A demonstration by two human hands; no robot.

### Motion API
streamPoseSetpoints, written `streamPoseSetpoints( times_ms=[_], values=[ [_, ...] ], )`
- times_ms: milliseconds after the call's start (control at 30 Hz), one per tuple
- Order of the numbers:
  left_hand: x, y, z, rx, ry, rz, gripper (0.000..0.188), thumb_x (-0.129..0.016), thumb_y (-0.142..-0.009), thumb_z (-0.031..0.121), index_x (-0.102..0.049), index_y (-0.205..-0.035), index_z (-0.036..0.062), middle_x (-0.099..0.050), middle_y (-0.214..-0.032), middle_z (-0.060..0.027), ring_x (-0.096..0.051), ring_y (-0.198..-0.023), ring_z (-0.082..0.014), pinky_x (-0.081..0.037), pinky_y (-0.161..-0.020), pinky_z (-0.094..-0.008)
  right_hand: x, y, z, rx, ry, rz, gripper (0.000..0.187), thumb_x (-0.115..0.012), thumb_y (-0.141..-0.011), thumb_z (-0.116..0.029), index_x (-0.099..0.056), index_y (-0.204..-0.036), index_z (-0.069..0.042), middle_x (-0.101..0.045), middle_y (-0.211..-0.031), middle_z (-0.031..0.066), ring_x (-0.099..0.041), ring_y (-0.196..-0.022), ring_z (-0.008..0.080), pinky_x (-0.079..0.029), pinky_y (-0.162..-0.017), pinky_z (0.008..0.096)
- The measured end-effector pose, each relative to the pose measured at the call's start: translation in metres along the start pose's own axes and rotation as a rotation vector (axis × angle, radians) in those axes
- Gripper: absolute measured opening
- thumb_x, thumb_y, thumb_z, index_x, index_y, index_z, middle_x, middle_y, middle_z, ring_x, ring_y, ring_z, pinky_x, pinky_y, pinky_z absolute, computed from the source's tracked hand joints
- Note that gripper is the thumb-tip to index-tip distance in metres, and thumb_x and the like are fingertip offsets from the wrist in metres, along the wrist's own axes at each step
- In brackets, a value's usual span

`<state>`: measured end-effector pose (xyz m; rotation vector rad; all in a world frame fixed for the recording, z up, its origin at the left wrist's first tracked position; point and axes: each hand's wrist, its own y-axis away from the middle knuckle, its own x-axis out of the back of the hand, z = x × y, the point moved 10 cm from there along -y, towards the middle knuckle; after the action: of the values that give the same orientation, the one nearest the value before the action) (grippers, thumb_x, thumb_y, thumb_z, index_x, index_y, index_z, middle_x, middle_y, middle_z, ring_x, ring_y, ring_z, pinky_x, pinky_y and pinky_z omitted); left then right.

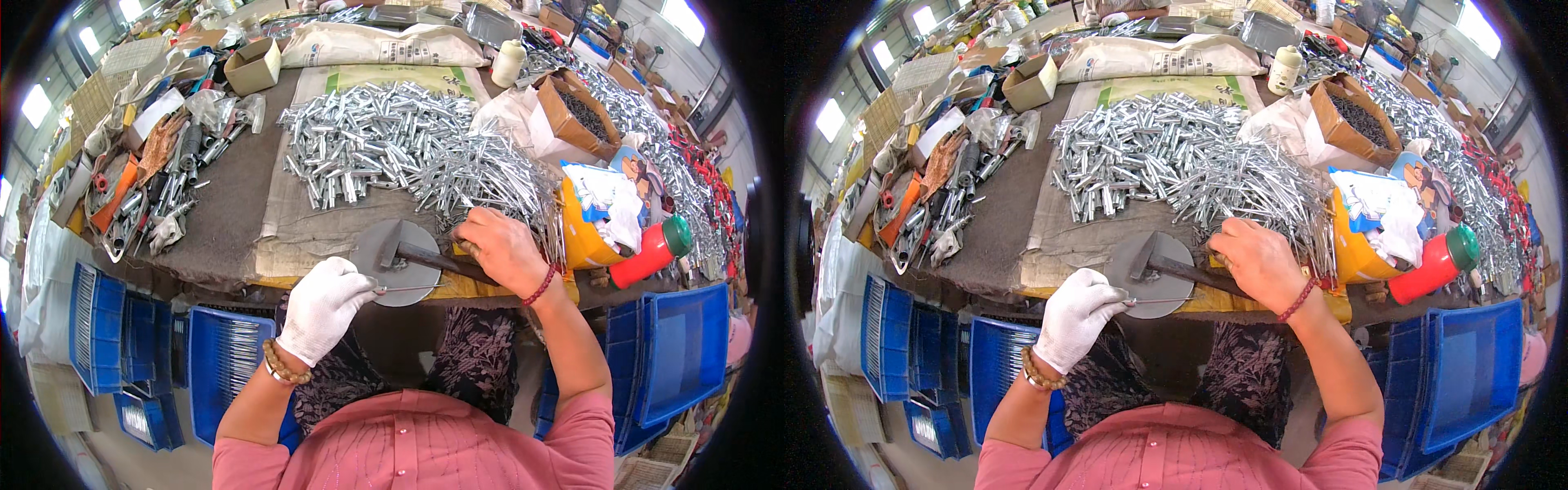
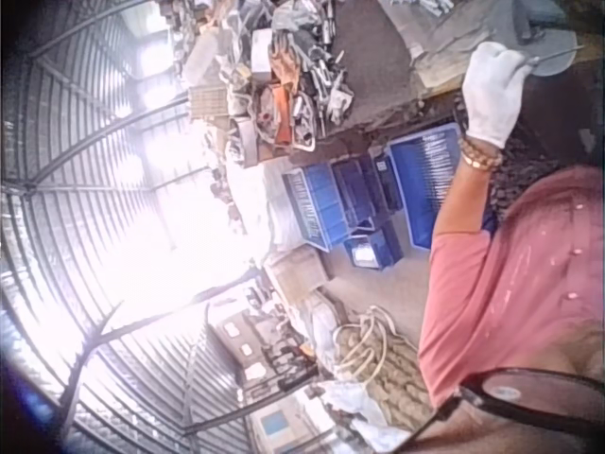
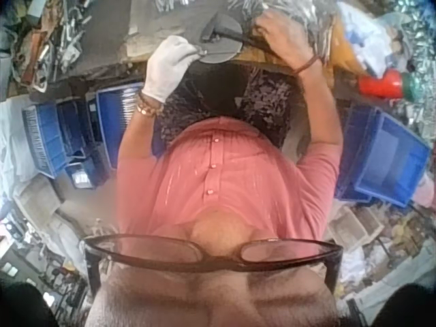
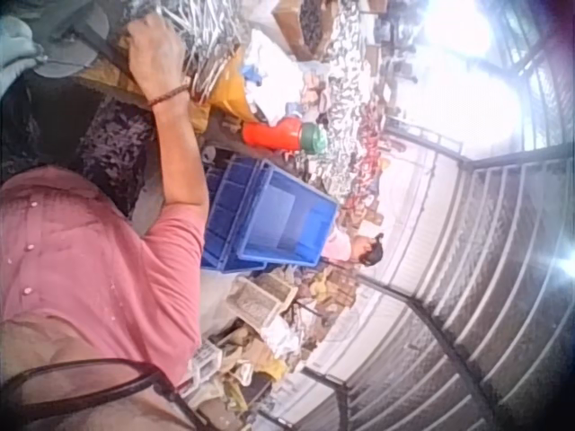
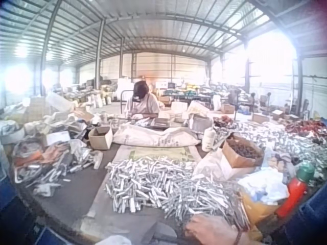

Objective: The person assembles small metal components by hand, using a hammer and a jig.

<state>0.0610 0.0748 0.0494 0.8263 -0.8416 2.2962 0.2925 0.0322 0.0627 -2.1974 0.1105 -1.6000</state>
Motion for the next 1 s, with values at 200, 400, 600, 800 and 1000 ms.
streamPoseSetpoints(
  times_ms=[200, 400, 600, 800, 1000],
  values=[
    [0.0, 0.0, 0.0, -0.009, -0.008, -0.01, 0.012, -0.082, -0.085, 0.009, -0.08, -0.098, 0.0076, -0.067, -0.094, -0.0099, -0.067, -0.092, -0.03, -0.054, -0.083, -0.039, -0.005, -0.004, -0.002, 0.039, 0.024, -0.079, 0.016, -0.066, -0.082, 0.001, -0.07, -0.095, -0.007, -0.06, -0.092, 0.0118, -0.067, -0.093, 0.0352, -0.057, -0.079, 0.0474],
    [0.0, 0.001, 0.0, -0.028, -0.014, 0.005, 0.013, -0.081, -0.086, 0.01, -0.08, -0.099, 0.0078, -0.067, -0.095, -0.0095, -0.067, -0.093, -0.0299, -0.054, -0.084, -0.0388, -0.004, 0.0, 0.001, -0.011, 0.003, -0.029, 0.014, -0.073, -0.079, -0.004, -0.07, -0.093, -0.006, -0.062, -0.094, 0.0112, -0.067, -0.093, 0.0342, -0.056, -0.079, 0.0459],
    [0.001, 0.001, 0.001, -0.033, -0.01, 0.002, 0.013, -0.081, -0.086, 0.01, -0.08, -0.099, 0.0077, -0.068, -0.096, -0.0091, -0.067, -0.094, -0.0296, -0.055, -0.085, -0.0389, -0.008, -0.007, -0.004, -0.072, 0.008, 0.013, 0.009, -0.075, -0.081, -0.007, -0.071, -0.089, -0.006, -0.063, -0.092, 0.0105, -0.068, -0.091, 0.0338, -0.057, -0.078, 0.0455],
    [0.0, 0.001, 0.0, -0.039, 0.0, 0.013, 0.011, -0.08, -0.088, 0.012, -0.078, -0.098, 0.0083, -0.067, -0.096, -0.0091, -0.067, -0.095, -0.0307, -0.054, -0.084, -0.0403, 0.0, -0.012, 0.008, -0.129, 0.016, 0.061, 0.009, -0.076, -0.084, -0.007, -0.073, -0.092, -0.007, -0.063, -0.091, 0.0108, -0.068, -0.089, 0.0339, -0.055, -0.078, 0.0445],
    [0.002, 0.001, 0.0, -0.028, -0.005, 0.009, 0.011, -0.079, -0.088, 0.012, -0.078, -0.098, 0.0081, -0.067, -0.096, -0.0093, -0.067, -0.095, -0.0309, -0.055, -0.084, -0.0404, -0.002, -0.008, 0.008, -0.114, -0.01, 0.036, 0.012, -0.078, -0.083, -0.007, -0.076, -0.095, -0.009, -0.064, -0.092, 0.01, -0.068, -0.092, 0.0326, -0.055, -0.079, 0.0439]
  ],
)
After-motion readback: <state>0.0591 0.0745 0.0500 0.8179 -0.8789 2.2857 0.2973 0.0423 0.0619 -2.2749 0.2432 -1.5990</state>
